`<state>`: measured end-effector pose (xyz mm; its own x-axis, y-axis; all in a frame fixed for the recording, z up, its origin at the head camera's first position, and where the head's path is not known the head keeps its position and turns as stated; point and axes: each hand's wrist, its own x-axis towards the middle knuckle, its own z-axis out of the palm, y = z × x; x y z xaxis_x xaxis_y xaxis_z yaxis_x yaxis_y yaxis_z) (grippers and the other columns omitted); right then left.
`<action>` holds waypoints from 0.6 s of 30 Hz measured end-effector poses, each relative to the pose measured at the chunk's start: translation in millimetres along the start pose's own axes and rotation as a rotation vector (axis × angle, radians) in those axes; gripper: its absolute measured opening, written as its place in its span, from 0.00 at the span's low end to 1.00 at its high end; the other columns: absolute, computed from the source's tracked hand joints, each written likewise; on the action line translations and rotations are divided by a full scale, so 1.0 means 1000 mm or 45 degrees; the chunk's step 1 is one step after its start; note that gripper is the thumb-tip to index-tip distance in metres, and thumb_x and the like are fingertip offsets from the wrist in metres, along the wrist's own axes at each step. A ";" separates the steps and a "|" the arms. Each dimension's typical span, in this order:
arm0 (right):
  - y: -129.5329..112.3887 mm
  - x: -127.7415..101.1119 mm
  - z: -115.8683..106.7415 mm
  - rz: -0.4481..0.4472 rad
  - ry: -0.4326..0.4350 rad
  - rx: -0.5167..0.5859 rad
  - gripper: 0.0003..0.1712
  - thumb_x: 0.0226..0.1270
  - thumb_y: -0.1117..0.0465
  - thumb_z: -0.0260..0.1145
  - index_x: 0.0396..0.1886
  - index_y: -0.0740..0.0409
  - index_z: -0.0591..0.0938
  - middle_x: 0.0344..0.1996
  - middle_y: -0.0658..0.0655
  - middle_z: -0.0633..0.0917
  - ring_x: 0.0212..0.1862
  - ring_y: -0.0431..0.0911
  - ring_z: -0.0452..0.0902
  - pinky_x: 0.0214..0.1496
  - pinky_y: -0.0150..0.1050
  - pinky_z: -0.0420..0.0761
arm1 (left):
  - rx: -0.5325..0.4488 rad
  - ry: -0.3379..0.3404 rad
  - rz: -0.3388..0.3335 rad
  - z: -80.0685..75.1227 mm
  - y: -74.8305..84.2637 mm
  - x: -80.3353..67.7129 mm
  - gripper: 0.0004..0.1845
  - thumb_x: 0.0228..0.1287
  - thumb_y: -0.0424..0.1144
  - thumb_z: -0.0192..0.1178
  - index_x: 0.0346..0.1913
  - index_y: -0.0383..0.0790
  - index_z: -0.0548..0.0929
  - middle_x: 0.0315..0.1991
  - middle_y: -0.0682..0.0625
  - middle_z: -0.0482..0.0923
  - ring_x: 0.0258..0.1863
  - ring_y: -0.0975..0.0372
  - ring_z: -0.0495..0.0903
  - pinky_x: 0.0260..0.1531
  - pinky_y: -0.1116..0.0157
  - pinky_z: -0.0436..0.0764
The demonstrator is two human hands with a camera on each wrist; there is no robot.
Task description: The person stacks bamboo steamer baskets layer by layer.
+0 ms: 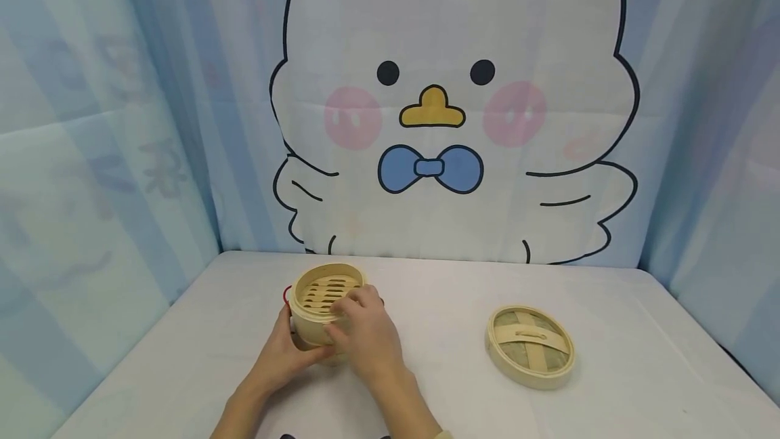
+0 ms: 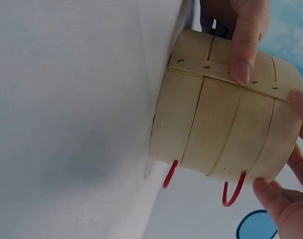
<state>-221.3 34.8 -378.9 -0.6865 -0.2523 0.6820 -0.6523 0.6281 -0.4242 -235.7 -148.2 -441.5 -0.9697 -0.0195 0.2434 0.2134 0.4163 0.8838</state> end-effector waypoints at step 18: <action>0.014 -0.019 -0.032 -0.002 -0.088 0.065 0.21 0.66 0.62 0.73 0.58 0.58 0.83 0.56 0.56 0.80 0.63 0.52 0.74 0.60 0.49 0.78 | 0.012 -0.013 -0.034 0.001 0.002 -0.001 0.69 0.41 0.48 0.85 0.77 0.29 0.47 0.74 0.31 0.55 0.74 0.41 0.56 0.70 0.40 0.56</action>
<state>-206.7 71.9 -379.0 -0.7046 -0.3047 0.6408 -0.6680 0.5895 -0.4542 -234.2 -146.1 -440.2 -0.9763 -0.0212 0.2153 0.1862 0.4242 0.8862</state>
